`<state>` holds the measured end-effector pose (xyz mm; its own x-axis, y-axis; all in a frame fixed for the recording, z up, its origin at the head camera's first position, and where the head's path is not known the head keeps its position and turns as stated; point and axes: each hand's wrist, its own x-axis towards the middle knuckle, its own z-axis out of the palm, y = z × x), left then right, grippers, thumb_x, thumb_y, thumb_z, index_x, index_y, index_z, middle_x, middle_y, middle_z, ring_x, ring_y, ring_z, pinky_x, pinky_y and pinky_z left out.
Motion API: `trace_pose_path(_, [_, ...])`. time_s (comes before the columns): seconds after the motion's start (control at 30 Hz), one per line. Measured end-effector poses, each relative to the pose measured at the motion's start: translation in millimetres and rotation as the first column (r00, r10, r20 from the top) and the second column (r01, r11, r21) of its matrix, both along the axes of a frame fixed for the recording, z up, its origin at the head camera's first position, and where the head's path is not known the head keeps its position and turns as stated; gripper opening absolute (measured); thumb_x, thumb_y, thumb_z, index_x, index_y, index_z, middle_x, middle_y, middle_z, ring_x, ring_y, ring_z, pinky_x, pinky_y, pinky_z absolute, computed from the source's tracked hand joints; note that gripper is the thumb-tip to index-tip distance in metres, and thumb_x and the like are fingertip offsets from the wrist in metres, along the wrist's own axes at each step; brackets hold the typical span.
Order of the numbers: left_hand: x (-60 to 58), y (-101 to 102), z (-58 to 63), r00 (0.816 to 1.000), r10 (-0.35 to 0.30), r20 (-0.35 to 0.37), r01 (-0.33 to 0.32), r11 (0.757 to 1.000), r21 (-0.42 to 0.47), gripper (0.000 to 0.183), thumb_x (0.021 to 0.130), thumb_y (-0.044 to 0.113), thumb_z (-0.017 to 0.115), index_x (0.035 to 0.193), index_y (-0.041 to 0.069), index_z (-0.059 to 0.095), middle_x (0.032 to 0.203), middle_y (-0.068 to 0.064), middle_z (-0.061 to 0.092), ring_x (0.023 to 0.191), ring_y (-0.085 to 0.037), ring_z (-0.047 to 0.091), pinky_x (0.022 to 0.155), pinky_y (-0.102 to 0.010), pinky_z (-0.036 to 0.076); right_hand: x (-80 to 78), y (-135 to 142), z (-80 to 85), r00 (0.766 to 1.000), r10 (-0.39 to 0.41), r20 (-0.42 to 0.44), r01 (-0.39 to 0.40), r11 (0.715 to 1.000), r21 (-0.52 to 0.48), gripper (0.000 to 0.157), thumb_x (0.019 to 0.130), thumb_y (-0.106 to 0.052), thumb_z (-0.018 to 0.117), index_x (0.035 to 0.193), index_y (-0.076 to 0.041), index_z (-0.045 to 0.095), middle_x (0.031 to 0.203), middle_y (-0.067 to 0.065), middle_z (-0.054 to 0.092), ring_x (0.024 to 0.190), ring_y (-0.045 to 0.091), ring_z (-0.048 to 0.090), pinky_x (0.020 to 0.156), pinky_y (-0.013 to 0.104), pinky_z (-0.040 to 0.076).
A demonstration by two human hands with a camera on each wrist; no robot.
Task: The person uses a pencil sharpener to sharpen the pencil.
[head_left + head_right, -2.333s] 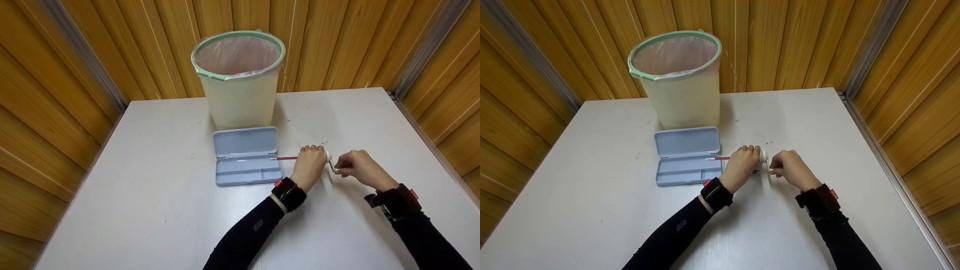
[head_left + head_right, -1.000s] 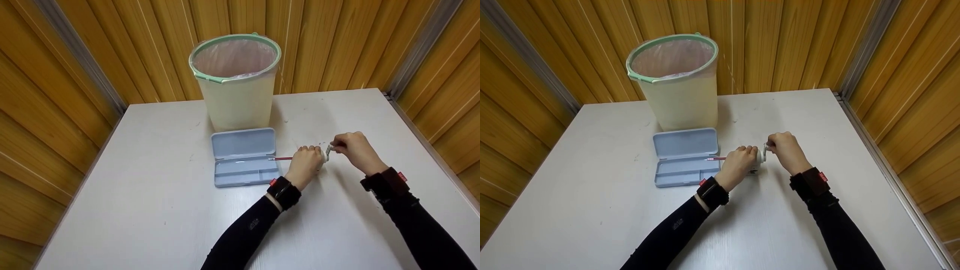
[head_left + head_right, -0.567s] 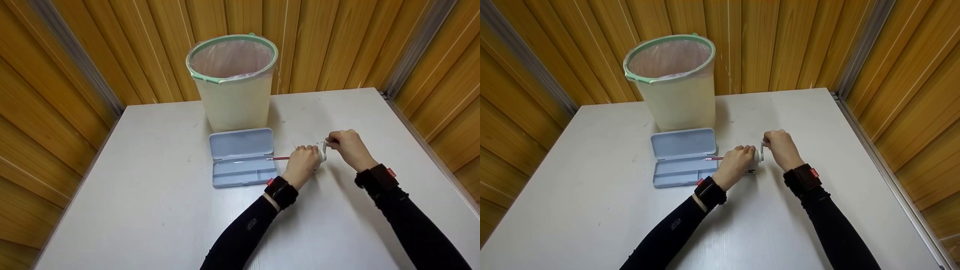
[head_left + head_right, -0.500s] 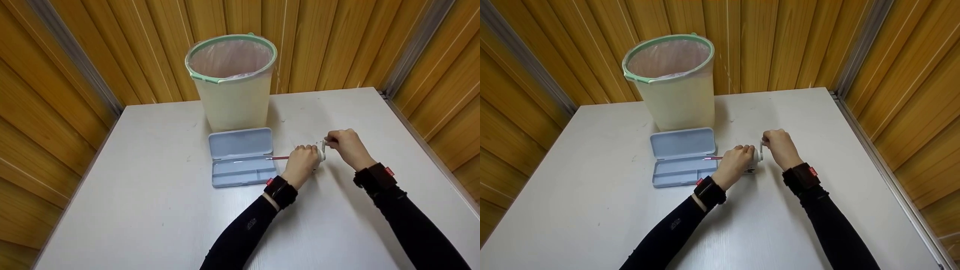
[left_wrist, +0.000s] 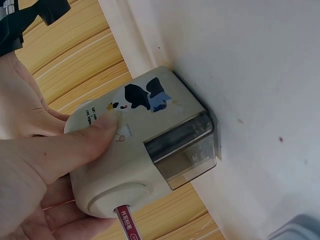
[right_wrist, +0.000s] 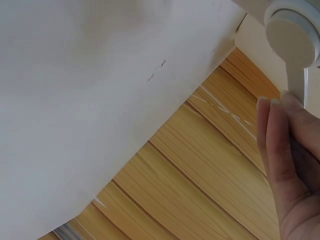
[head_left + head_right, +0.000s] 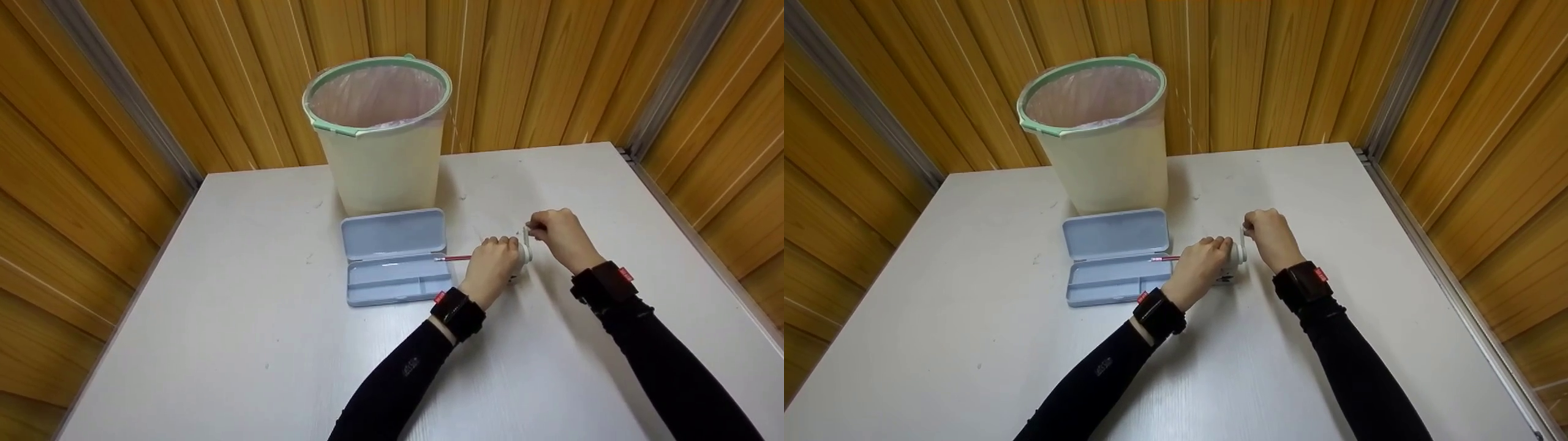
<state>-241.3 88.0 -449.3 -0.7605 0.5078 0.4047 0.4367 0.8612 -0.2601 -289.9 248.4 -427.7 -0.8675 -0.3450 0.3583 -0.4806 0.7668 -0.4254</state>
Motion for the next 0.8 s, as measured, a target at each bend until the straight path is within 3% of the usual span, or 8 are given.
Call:
trace_pose_path(0.33, [3.3,2,-2.8,1.000,0.000,-0.019,0.000,1.000,0.007,0.017,0.092,0.014,0.059,0.104,0.016,0.070,0.089,0.007,0.070,0.076,-0.008,0.066,0.063,-0.020,0.055,-5.8,-1,-20.5,0.998,0.023,0.055,-0.026,0.998,0.060,0.004,0.083,0.006,0.069,0.083,0.011,0.068,0.084,0.026,0.071,0.076,0.039,0.069,0.067,0.047,0.055])
trace_pose_path(0.8, [0.5,0,-1.5,0.999,0.020,-0.025,-0.020,1.000,0.003,0.018,0.092,0.014,0.059,0.106,0.017,0.070,0.089,0.007,0.070,0.076,-0.008,0.066,0.062,-0.020,0.055,-10.4,-6,-22.8,0.997,0.030,0.064,-0.037,0.993,0.115,0.002,0.081,0.007,0.068,0.080,0.006,0.069,0.080,0.022,0.071,0.073,0.037,0.065,0.070,0.049,0.052])
